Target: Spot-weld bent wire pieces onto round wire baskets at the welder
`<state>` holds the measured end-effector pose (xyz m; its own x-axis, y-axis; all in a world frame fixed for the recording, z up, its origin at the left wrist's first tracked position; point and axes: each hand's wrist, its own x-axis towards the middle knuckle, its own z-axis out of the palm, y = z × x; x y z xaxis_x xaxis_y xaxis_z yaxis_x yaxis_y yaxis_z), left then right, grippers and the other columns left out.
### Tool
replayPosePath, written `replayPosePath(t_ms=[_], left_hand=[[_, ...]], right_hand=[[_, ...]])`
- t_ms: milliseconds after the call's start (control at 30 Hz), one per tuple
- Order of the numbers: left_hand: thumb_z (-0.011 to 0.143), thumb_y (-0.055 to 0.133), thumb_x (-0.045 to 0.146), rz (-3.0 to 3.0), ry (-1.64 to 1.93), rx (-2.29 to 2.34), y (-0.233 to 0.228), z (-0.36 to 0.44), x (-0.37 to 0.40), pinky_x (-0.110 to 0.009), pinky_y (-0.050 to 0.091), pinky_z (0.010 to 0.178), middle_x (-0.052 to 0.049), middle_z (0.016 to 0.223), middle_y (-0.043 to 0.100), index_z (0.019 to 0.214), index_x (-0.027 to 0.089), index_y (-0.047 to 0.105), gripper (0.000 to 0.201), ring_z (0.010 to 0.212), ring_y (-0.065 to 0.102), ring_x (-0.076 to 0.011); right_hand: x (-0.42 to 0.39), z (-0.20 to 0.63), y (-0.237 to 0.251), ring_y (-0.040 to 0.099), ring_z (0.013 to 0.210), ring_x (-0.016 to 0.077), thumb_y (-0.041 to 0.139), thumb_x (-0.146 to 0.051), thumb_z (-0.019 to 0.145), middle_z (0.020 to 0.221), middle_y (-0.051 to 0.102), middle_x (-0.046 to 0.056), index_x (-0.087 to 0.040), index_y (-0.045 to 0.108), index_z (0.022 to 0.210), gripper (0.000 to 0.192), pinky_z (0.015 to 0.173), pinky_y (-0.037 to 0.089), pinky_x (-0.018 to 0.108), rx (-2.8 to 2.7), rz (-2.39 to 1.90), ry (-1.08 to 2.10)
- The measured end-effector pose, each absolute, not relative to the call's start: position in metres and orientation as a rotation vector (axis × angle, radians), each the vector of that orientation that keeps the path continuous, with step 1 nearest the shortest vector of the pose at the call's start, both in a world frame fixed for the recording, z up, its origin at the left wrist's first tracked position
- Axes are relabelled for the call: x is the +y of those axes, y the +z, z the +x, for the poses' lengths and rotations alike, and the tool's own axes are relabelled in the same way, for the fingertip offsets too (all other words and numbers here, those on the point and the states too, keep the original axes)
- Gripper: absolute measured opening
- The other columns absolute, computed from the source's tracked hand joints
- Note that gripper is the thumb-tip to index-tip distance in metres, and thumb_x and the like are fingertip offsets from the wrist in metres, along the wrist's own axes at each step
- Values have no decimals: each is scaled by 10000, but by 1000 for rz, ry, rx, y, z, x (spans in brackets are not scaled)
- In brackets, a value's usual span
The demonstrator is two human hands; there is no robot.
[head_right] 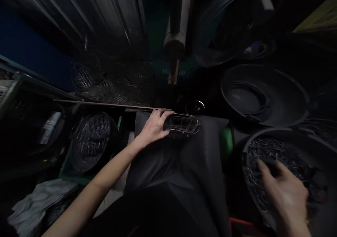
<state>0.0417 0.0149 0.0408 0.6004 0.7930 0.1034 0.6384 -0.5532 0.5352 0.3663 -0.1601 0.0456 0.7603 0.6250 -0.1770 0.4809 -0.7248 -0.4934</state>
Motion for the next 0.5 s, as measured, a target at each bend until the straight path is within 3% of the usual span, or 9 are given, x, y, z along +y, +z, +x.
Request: replayPosePath(t_ms=[100, 200, 500], left_hand=[[702, 593, 146, 2381, 492, 1168, 46, 46, 16, -519, 307, 1088, -87, 1197, 517, 1244, 208, 430, 568, 1146, 495, -250], [717, 598, 144, 2421, 575, 1197, 48, 49, 19, -525, 292, 1100, -87, 1197, 516, 1233, 199, 428, 546, 1155, 492, -242], [730, 638, 158, 2503, 762, 1251, 50, 46, 37, -527, 306, 1098, -105, 1190, 539, 1215, 169, 444, 523, 1156, 500, -241]], right_hand=[[-111, 292, 72, 569, 585, 183, 713, -556, 555, 696, 624, 40, -238, 631, 772, 393, 538, 425, 326, -750, -2098, 938], [-67, 238, 71, 534, 493, 125, 771, -517, 544, 590, 602, 8, -172, 599, 751, 437, 453, 402, 239, -723, -1717, 1239], [-9, 191, 65, 545, 477, 96, 788, -459, 550, 567, 602, -11, -148, 608, 735, 404, 437, 421, 194, -736, -1506, 1184]])
